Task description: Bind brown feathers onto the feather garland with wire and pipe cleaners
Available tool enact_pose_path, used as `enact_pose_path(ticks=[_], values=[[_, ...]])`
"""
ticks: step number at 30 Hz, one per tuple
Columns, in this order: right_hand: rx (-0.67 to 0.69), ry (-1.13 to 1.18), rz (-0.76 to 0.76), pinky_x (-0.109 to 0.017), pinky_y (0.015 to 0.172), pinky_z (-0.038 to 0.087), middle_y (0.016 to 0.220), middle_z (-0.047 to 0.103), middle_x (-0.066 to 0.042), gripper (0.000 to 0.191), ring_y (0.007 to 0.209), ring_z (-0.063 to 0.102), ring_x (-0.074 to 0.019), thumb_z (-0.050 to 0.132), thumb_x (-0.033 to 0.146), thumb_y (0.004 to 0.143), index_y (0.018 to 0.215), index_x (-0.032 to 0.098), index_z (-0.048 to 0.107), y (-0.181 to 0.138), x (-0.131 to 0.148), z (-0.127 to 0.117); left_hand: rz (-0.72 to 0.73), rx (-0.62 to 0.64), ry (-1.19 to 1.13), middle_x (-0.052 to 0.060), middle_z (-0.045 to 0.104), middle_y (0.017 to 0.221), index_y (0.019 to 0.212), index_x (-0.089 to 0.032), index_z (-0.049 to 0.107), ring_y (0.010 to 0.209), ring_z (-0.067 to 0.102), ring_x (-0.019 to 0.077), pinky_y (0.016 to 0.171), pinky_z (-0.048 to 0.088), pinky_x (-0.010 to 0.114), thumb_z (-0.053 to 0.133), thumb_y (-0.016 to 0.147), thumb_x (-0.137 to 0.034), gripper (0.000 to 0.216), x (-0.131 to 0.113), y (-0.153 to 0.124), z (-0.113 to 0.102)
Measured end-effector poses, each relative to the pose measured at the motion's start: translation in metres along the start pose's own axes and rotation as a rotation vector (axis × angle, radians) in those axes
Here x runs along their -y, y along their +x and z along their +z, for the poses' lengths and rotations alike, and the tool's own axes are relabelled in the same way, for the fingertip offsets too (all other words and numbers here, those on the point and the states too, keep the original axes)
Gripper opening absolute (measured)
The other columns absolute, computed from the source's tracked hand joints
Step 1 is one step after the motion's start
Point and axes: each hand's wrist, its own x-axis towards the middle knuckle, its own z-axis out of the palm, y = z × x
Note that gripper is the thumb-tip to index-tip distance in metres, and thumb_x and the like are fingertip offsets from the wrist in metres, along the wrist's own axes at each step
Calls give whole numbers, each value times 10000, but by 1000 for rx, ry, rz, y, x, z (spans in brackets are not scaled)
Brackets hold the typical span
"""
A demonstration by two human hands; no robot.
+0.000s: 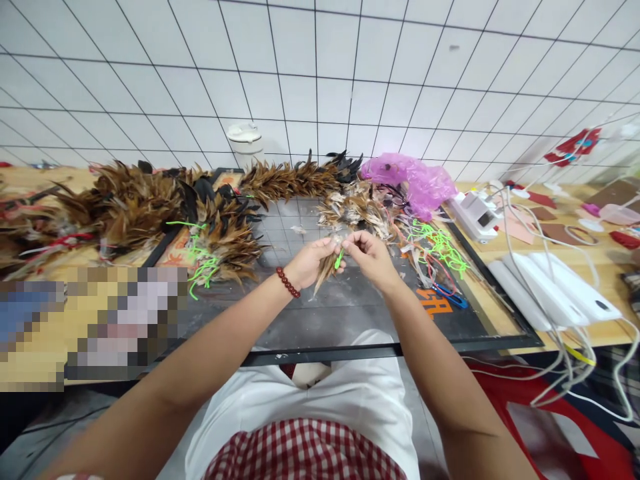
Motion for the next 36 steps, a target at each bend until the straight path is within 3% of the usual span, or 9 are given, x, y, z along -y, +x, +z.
enact_pose_path(ticks=[6,9,12,15,20,24,28,36], values=[[-176,-30,-13,-252,605,415,665,527,24,330,622,463,-115,696,514,730,764,216,560,5,-14,5,-5,71,39,9,535,630,710,-131,500,504,539,83,486,455,202,540,883,-244,210,4,6,-11],[-289,69,-19,-243,603,409,658,491,26,281,611,432,-109,669,482,757,769,223,560,9,-18,0,38,54,5,-20,486,607,710,-141,487,489,506,71,478,440,189,574,862,-245,204,2,9,-17],[-335,206,17,-248,608,435,751,558,3,269,627,463,-112,655,479,752,784,233,549,12,-16,-6,64,40,-21,-30,457,600,696,-145,473,494,483,61,488,436,179,584,861,-259,229,0,10,-20],[-324,356,48,-255,657,475,894,624,-4,268,702,536,-113,660,465,739,797,242,523,13,-13,-13,88,16,-44,-29,444,602,689,-148,466,506,477,64,485,433,181,549,884,-262,241,-2,10,-21],[-249,525,143,-231,651,502,803,628,34,277,660,558,-93,720,393,704,776,245,497,12,-8,-19,160,-35,-56,-9,495,634,707,-136,499,511,493,65,485,436,188,485,911,-225,223,-6,7,-16],[-174,490,202,-236,667,534,791,632,38,336,661,581,-100,753,422,670,790,254,487,9,-3,-16,137,59,-48,-13,526,635,819,-133,567,531,536,79,528,468,208,580,866,-259,135,-7,2,-11],[-105,464,193,-242,685,535,807,627,39,361,679,593,-99,749,460,679,796,252,478,6,0,-13,11,169,30,20,569,618,717,-132,519,536,572,102,542,479,228,614,846,-333,257,-2,1,-10],[-144,488,101,-228,557,444,644,400,62,388,499,363,-72,716,427,726,707,236,379,9,-2,-21,84,59,-53,-36,453,571,682,-145,471,449,437,53,485,404,192,580,868,-254,241,2,6,-12]])
